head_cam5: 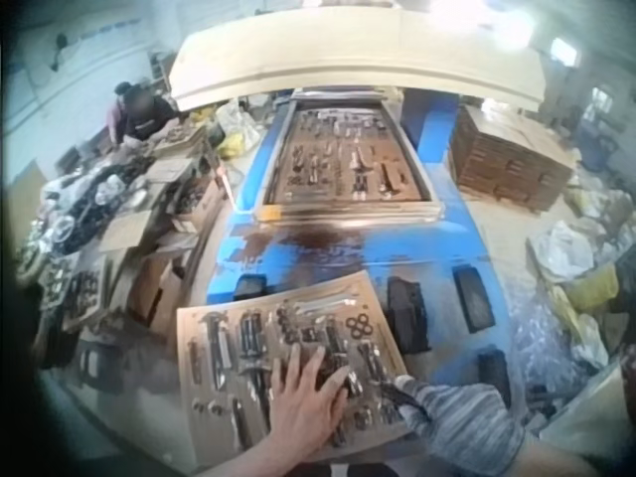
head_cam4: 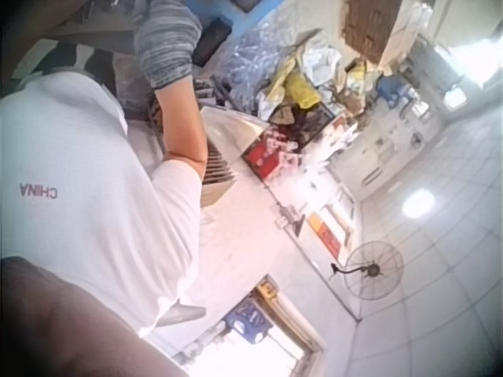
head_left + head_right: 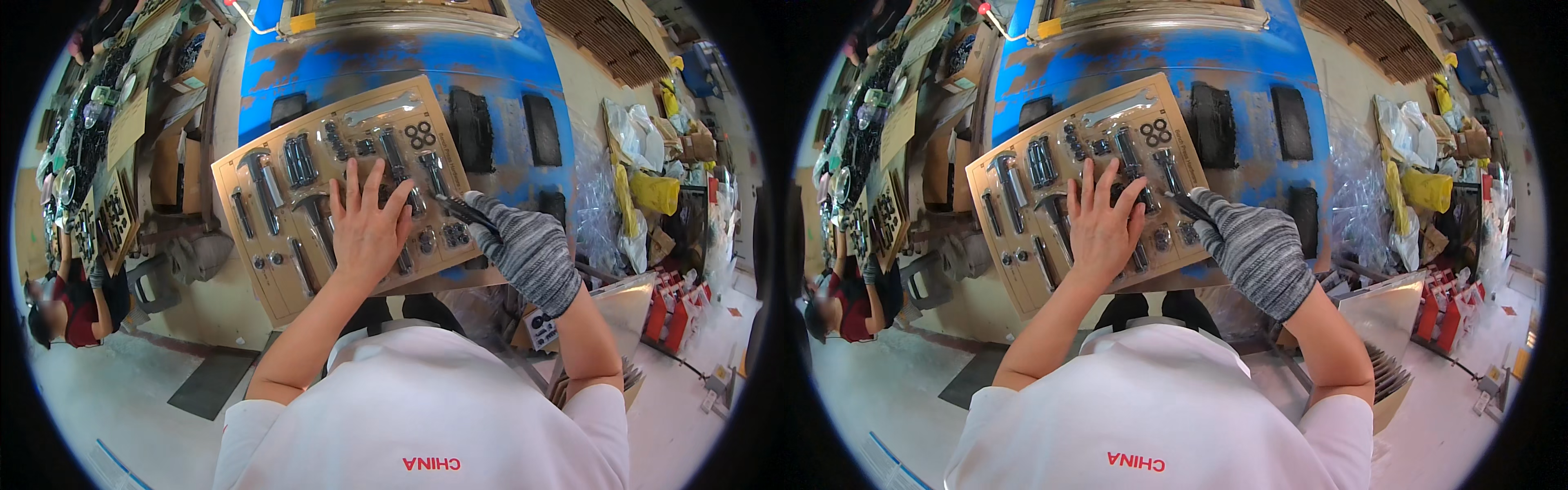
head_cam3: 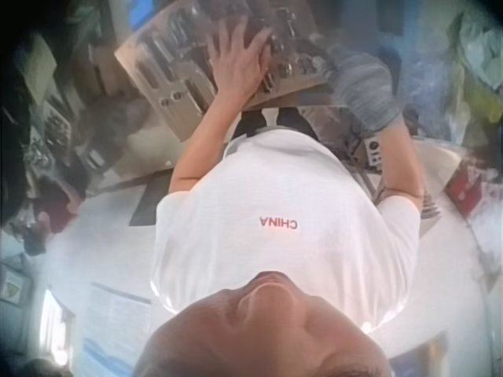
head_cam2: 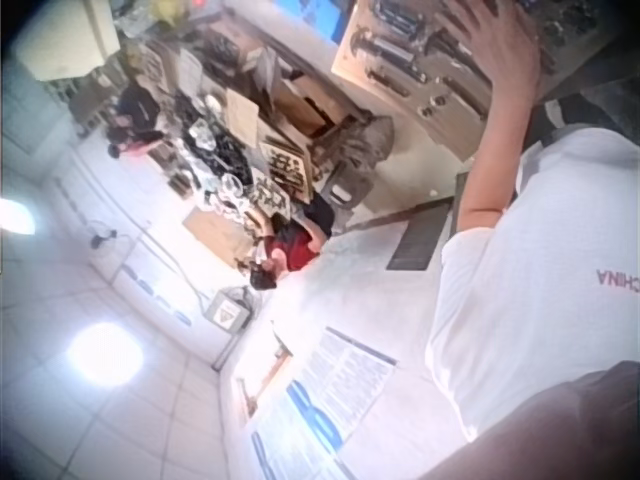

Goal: The person arranges metal tools and hardware onto a cardboard backing, covers the set with a clear plastic sheet, and uses a heat-sealing machine to enclose the kit. The person repeats this process for multiple tool sets.

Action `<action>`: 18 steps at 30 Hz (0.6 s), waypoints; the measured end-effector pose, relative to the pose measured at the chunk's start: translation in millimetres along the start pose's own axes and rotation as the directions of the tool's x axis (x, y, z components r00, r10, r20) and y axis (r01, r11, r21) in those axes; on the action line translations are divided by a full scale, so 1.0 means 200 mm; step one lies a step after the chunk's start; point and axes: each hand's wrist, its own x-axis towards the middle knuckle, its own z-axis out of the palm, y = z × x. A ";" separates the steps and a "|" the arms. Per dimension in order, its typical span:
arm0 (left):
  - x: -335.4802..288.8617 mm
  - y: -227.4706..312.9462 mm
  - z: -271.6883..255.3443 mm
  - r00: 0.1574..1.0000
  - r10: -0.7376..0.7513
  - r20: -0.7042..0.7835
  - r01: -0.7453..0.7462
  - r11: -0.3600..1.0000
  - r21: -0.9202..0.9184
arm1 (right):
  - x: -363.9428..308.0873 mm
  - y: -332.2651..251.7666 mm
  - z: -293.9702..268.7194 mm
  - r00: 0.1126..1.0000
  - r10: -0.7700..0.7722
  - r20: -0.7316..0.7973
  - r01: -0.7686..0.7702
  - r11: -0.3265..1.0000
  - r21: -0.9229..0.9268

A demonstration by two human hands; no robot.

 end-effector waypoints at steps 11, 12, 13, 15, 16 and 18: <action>0.00 0.03 -0.06 1.000 -0.003 0.008 0.003 1.000 -0.018 | -0.05 0.02 -0.07 0.998 -0.027 0.056 0.040 0.965 -0.259; 0.00 0.03 -0.07 1.000 0.023 -0.001 -0.023 0.999 -0.027 | -0.09 0.01 -0.06 1.000 0.010 0.019 -0.005 0.973 -0.233; 0.02 0.03 -0.08 0.999 0.046 -0.011 -0.046 0.998 -0.039 | -0.13 0.02 -0.04 0.997 -0.011 -0.082 -0.005 0.982 -0.190; 0.06 0.02 -0.10 0.993 0.115 0.015 -0.113 0.988 -0.103 | -0.15 0.00 0.06 0.963 0.088 -0.256 -0.028 0.973 0.228; 0.10 0.00 -0.10 0.986 0.161 0.043 -0.153 0.977 -0.150 | -0.16 -0.01 0.12 0.946 0.145 -0.289 -0.032 0.932 0.362; 0.17 -0.03 -0.09 0.966 0.247 0.078 -0.228 0.953 -0.201 | -0.16 -0.04 0.23 0.921 0.266 -0.284 -0.078 0.841 0.535</action>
